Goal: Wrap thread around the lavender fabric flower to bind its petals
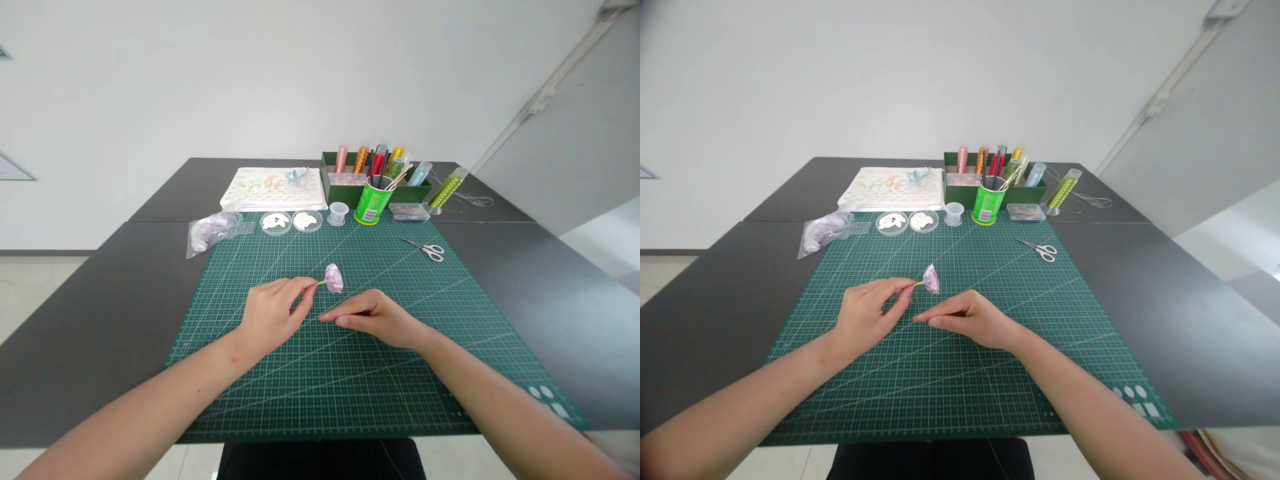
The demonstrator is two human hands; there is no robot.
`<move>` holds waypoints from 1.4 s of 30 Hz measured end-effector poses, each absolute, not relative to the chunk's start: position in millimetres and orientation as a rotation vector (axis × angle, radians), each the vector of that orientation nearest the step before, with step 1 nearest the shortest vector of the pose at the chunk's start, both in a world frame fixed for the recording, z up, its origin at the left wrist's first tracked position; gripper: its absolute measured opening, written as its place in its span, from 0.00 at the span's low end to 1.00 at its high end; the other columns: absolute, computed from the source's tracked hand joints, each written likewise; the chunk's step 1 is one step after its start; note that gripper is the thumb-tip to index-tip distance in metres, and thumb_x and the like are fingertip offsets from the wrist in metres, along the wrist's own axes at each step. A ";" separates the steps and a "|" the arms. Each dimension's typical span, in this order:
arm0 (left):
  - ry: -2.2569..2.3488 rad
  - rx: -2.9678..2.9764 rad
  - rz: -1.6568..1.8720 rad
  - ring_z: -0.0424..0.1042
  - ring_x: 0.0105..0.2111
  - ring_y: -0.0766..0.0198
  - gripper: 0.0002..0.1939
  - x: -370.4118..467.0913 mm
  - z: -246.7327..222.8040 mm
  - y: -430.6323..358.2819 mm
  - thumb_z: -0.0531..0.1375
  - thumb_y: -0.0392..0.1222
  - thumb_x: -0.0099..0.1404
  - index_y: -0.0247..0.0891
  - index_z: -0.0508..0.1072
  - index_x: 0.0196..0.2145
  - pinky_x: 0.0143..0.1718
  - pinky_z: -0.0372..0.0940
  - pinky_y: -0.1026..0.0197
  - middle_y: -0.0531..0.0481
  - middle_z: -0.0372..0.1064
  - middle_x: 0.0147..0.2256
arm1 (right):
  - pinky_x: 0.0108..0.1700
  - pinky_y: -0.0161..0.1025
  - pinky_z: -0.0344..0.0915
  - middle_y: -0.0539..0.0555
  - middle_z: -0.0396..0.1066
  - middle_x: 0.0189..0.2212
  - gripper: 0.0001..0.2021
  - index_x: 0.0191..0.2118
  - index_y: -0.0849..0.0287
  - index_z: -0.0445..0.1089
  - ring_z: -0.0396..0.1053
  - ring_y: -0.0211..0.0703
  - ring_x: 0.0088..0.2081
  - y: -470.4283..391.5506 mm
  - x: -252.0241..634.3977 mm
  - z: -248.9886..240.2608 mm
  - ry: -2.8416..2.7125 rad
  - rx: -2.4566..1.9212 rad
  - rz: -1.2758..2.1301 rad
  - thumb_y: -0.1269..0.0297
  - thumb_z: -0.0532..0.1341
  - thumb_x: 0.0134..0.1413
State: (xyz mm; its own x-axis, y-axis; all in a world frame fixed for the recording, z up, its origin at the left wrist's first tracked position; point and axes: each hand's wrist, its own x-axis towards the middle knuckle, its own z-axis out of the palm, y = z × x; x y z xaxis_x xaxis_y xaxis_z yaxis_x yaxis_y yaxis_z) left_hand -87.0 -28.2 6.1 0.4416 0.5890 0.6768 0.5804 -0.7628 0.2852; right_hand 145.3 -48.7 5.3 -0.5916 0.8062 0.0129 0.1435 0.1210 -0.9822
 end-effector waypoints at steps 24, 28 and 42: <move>1.232 2.272 1.227 0.64 0.16 0.74 0.06 -88.2 11.1 -27.5 0.56 0.39 0.72 0.40 0.73 0.38 0.20 0.58 0.69 0.62 0.73 0.21 | 0.64 0.55 0.61 0.58 0.69 0.56 0.20 0.52 0.53 0.69 0.69 0.51 0.57 -25.9 160.8 -2.6 -1.067 -1.372 0.722 0.54 0.65 0.56; 1.212 2.276 1.148 0.65 0.15 0.73 0.05 -85.0 10.4 -30.1 0.56 0.39 0.72 0.40 0.72 0.39 0.20 0.58 0.69 0.62 0.73 0.21 | 0.64 0.54 0.63 0.56 0.77 0.50 0.11 0.45 0.53 0.77 0.71 0.52 0.56 -36.1 148.7 3.3 -1.379 -1.235 1.119 0.55 0.65 0.60; 1.251 2.270 1.112 0.69 0.17 0.72 0.04 -80.1 8.6 -35.3 0.57 0.39 0.72 0.40 0.72 0.40 0.22 0.60 0.69 0.61 0.75 0.23 | 0.21 0.33 0.50 0.43 0.53 0.16 0.15 0.41 0.57 0.80 0.48 0.33 0.18 -61.2 118.0 9.9 -1.340 -1.047 1.516 0.52 0.62 0.64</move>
